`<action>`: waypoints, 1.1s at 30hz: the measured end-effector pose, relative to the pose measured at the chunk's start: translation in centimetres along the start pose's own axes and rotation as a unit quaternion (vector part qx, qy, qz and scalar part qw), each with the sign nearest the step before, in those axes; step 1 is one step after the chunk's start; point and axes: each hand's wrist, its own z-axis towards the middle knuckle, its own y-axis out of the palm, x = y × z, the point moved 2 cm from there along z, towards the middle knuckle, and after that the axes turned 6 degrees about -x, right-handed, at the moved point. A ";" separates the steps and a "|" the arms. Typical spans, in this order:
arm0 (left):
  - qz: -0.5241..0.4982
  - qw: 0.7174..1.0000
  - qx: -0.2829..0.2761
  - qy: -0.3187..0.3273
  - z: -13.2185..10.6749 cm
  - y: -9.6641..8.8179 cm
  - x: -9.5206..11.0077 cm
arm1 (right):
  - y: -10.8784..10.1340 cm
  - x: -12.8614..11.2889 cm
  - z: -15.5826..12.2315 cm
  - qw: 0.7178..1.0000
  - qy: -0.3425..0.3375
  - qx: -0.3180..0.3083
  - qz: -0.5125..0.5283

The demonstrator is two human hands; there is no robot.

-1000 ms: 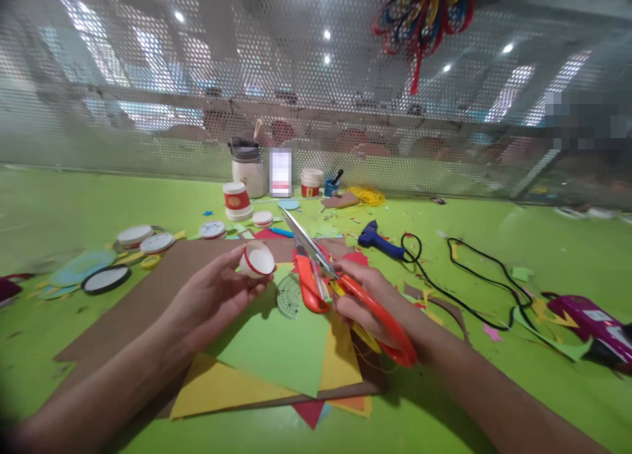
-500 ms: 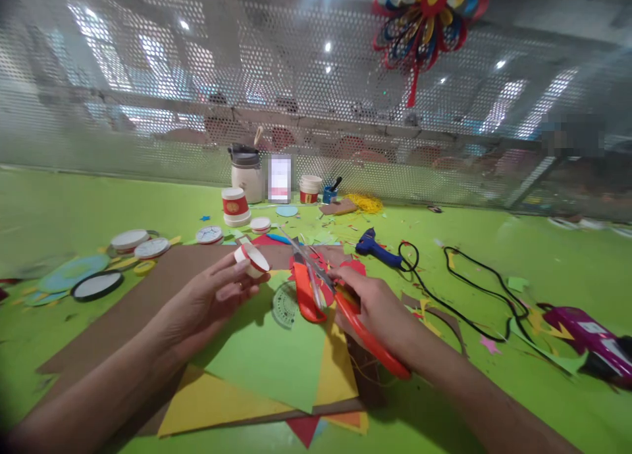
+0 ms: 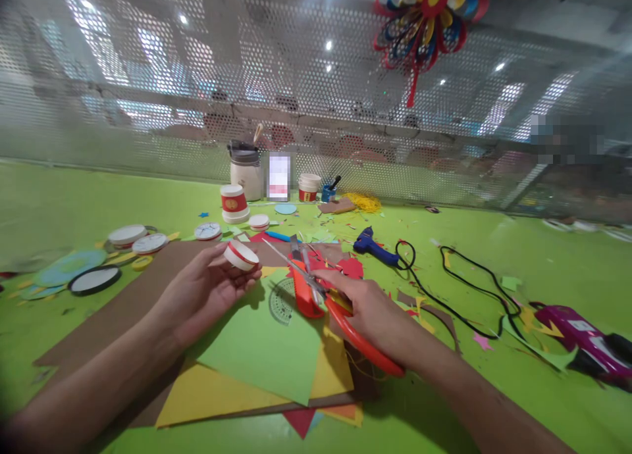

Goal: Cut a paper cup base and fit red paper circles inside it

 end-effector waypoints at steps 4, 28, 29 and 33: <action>-0.003 1.000 -0.006 -0.013 0.1 -0.3 0.0 | -0.1 0.2 -0.2 1.000 -0.014 -0.016 0.001; 0.016 0.999 -0.036 -0.030 0.5 -0.6 -0.2 | -0.2 -1.1 -1.1 0.996 -0.008 -0.081 -0.046; 0.017 0.999 -0.038 -0.028 0.6 -0.6 -0.2 | -0.2 -1.1 -1.0 0.996 -0.016 -0.078 -0.048; 0.019 0.999 -0.039 -0.024 0.5 -0.5 0.0 | -0.4 -0.9 -0.7 0.996 -0.027 -0.071 -0.044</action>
